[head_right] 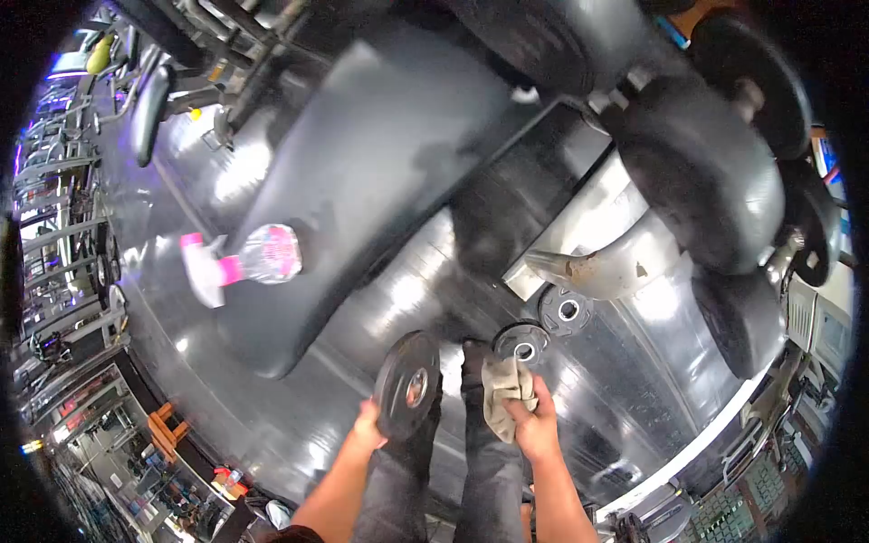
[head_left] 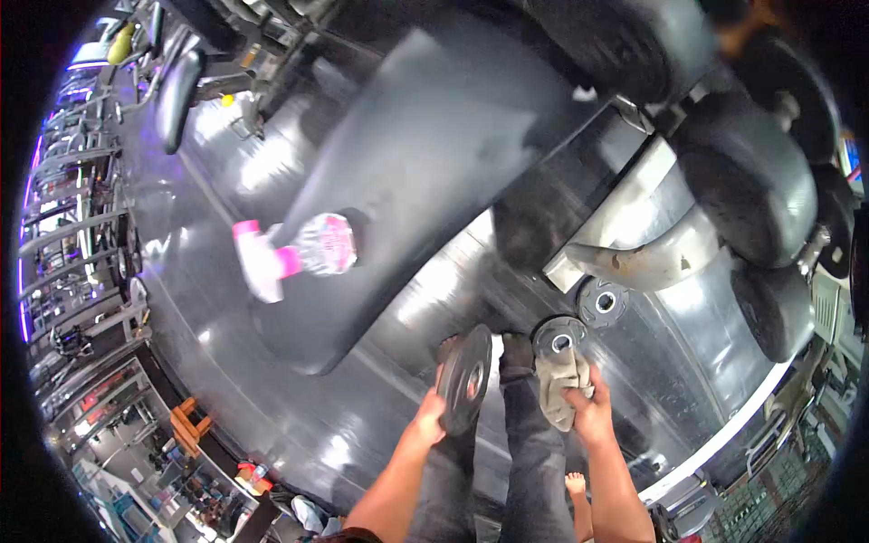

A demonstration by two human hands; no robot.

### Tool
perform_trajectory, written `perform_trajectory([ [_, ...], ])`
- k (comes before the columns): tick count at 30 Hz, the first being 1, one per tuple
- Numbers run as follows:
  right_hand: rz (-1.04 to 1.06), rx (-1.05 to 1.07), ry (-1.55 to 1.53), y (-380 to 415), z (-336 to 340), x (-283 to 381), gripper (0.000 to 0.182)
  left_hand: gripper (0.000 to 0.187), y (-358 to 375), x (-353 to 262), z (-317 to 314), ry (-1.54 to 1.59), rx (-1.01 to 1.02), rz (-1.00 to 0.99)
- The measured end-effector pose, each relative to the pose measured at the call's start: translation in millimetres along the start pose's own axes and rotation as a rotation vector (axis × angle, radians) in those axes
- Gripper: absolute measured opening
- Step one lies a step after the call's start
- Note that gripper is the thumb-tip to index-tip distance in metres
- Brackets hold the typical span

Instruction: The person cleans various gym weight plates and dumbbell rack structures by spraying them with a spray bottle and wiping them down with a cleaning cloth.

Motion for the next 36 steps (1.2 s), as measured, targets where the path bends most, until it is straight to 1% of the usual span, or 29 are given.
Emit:
perform_trajectory([
  [2,0.100,0.058,-0.033,40.0,-20.5,49.5,0.048,0.100,50.2,-51.9,-26.3,0.189,0.006,-0.097],
  [3,0.149,0.090,-0.051,64.7,-31.0,74.3,0.051,0.102,73.3,-82.2,-45.8,0.209,0.015,-0.123],
  [4,0.162,0.131,-0.082,90.5,-39.4,96.7,0.049,0.104,96.2,-112.8,-65.6,0.229,0.024,-0.149],
  [5,0.236,0.150,-0.042,121.4,-48.7,120.4,0.050,0.106,118.9,-143.5,-85.3,0.249,0.034,-0.174],
  [6,0.334,0.169,0.002,145.6,-58.1,150.2,0.050,0.106,123.6,-170.5,-104.8,0.397,0.212,-0.233],
  [8,0.473,0.185,0.118,204.5,-74.3,198.1,0.051,0.105,160.9,-192.4,-97.9,0.378,0.059,-0.242],
  [9,0.668,0.201,0.201,240.2,-85.4,228.4,0.052,0.105,179.9,-203.3,-94.3,0.366,-0.017,-0.245],
  [11,1.076,0.226,0.377,311.5,-118.3,283.7,0.054,0.103,207.5,-255.9,-151.9,0.304,-0.073,-0.277],
  [13,1.256,0.286,0.472,370.1,-151.7,311.0,0.057,0.102,238.1,-298.6,-224.5,0.243,0.068,-0.276],
  [14,1.332,0.258,0.610,397.0,-170.0,317.4,0.059,0.101,253.2,-312.2,-253.2,0.208,0.132,-0.272],
  [16,1.488,0.174,0.836,439.2,-200.4,314.8,0.064,0.095,272.8,-321.2,-283.5,0.235,0.139,-0.302],
  [17,1.505,0.144,0.848,450.4,-203.1,312.8,0.064,0.092,279.4,-322.2,-291.5,0.248,0.127,-0.318],
  [18,1.527,0.112,0.861,460.6,-204.3,313.0,0.064,0.091,284.8,-328.2,-310.7,0.663,0.490,-0.318],
  [19,1.541,0.083,0.875,470.6,-203.7,310.7,0.065,0.089,294.2,-321.3,-304.2,0.547,0.343,-0.323],
  [20,1.573,0.083,0.828,482.0,-200.5,308.4,0.066,0.088,302.5,-319.4,-300.6,0.429,0.202,-0.331],
  [21,1.564,0.083,0.852,494.6,-198.5,306.1,0.062,0.087,306.0,-325.0,-303.5,0.311,0.072,-0.344],
  [22,1.609,0.161,0.945,501.5,-202.2,288.3,0.059,0.086,311.9,-328.9,-316.6,0.514,0.027,-0.337],
  [23,1.642,0.248,1.040,508.1,-205.6,263.8,0.056,0.085,310.0,-325.6,-311.4,0.555,0.164,-0.320],
  [24,1.662,0.291,0.991,524.1,-205.1,245.3,0.060,0.085,302.2,-317.1,-289.9,0.593,0.299,-0.298],
  [25,1.682,0.335,0.943,540.1,-205.0,232.5,0.065,0.084,305.1,-320.0,-293.9,0.629,0.436,-0.276],
  [26,1.685,0.350,0.952,549.0,-204.2,232.4,0.059,0.085,306.8,-313.5,-284.6,0.457,0.232,-0.277],
  [29,1.859,0.430,1.054,560.6,-199.3,229.2,0.053,0.086,323.0,-316.6,-300.6,0.578,0.323,-0.297],
  [30,1.896,0.468,1.030,562.3,-199.2,237.9,0.048,0.084,328.3,-316.9,-302.7,0.519,0.255,-0.329],
  [33,1.833,0.161,0.958,554.3,-204.8,290.9,0.056,0.081,340.4,-324.7,-314.5,0.340,0.062,-0.430],
  [34,1.783,0.113,0.849,552.4,-205.5,305.5,0.055,0.076,344.2,-329.8,-325.9,0.287,0.227,-0.435],
  [36,1.780,0.143,0.841,569.0,-212.5,308.9,0.055,0.073,344.5,-338.3,-339.0,0.343,0.112,-0.488],
])
Point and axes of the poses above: each hand's wrist, its own y-axis away from the middle knuckle, its own z-axis out of the back of the hand, x = y × z, the point moved 7 cm from there along -y, towards the middle knuckle, and after that the axes turned 4 degrees about -z, right-handed, at the moved point
